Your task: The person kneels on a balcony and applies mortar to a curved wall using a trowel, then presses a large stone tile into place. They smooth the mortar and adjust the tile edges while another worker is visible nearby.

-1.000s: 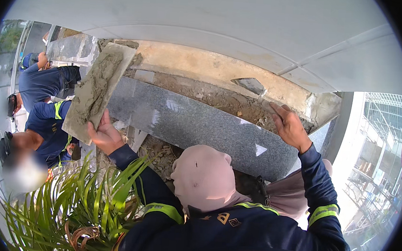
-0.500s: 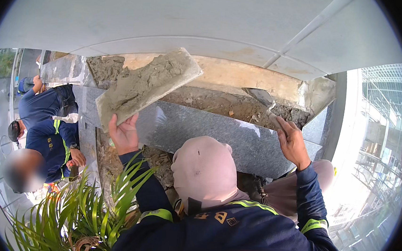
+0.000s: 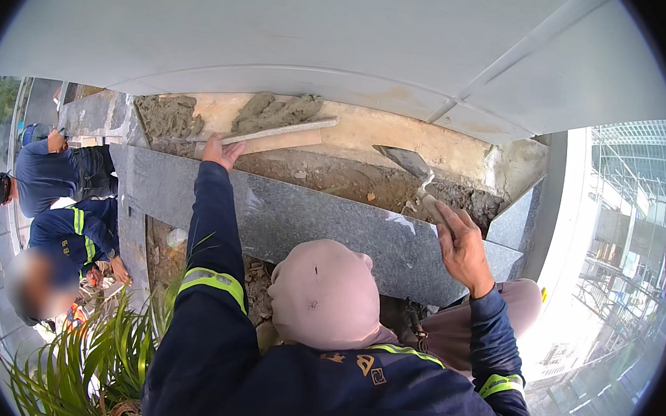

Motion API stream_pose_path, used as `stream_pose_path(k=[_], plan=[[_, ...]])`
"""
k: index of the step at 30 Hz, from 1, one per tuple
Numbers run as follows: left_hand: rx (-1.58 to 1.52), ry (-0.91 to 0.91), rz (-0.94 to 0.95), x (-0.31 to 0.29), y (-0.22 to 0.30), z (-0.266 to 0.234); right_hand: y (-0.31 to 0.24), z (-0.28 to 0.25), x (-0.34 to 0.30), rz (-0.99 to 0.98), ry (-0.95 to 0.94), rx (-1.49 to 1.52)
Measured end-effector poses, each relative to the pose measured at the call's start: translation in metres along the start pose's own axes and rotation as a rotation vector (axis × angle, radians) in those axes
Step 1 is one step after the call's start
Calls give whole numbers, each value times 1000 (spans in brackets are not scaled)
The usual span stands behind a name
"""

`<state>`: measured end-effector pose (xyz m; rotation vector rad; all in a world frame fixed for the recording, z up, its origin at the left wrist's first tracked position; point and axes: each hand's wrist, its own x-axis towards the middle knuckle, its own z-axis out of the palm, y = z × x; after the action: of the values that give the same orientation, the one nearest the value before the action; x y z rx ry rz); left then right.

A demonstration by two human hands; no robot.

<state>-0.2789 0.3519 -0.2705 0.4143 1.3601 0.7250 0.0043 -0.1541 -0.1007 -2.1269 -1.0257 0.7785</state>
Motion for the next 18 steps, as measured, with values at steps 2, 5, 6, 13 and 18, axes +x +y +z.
stream_pose_path(k=[2, 5, 6, 13, 18], plan=[[56, 20, 52, -13, -19, 12, 6, 5, 0, -10, 18, 23], [125, -23, 114, -34, -56, 32, 19, 16, 4, 16, 34, 191], [103, -34, 119, -35, -67, 39, 21, 18, 6, 30, 32, 273], [-28, 21, 236, -27, -85, 26, -10, 18, 30, -54, -35, 267], [-48, -107, 202, -44, -86, 29, -39, 37, 110, -397, -163, -10]])
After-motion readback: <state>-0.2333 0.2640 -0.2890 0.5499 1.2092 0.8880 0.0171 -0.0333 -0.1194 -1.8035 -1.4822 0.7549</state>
